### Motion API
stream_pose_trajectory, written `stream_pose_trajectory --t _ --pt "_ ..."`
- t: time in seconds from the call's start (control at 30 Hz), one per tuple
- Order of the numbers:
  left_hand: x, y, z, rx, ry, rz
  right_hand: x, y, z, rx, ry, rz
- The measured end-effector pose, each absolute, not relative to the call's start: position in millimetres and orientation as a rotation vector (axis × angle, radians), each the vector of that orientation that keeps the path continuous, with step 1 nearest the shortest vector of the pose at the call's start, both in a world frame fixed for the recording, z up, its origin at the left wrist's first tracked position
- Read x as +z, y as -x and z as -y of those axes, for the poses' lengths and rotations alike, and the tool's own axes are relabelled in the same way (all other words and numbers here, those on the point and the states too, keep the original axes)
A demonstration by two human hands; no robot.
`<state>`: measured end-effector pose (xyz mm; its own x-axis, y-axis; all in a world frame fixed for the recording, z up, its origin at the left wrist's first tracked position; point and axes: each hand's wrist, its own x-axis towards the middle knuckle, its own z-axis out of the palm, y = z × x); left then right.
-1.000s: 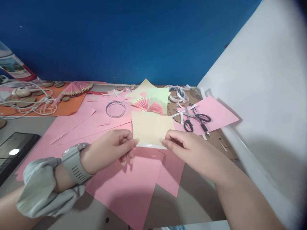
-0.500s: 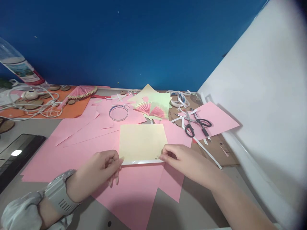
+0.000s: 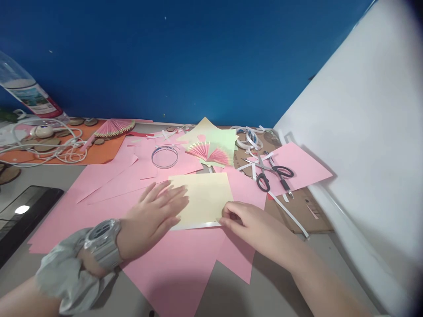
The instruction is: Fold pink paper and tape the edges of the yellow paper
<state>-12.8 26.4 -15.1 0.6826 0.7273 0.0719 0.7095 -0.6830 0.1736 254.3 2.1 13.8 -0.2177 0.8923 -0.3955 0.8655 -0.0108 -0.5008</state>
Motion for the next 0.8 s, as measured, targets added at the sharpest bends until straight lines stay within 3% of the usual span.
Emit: stream_pose_trajectory --t 0.27,0.8 --pt "-28.4 18.4 -33.6 -0.019 -2.755 -1.094 9.7 -253.0 -5.1 1.064 1.964 2.18" --pt "-27.0 19.0 -35.4 -0.025 -2.773 -1.044 10.2 -251.0 -3.1 1.118 2.017 2.129"
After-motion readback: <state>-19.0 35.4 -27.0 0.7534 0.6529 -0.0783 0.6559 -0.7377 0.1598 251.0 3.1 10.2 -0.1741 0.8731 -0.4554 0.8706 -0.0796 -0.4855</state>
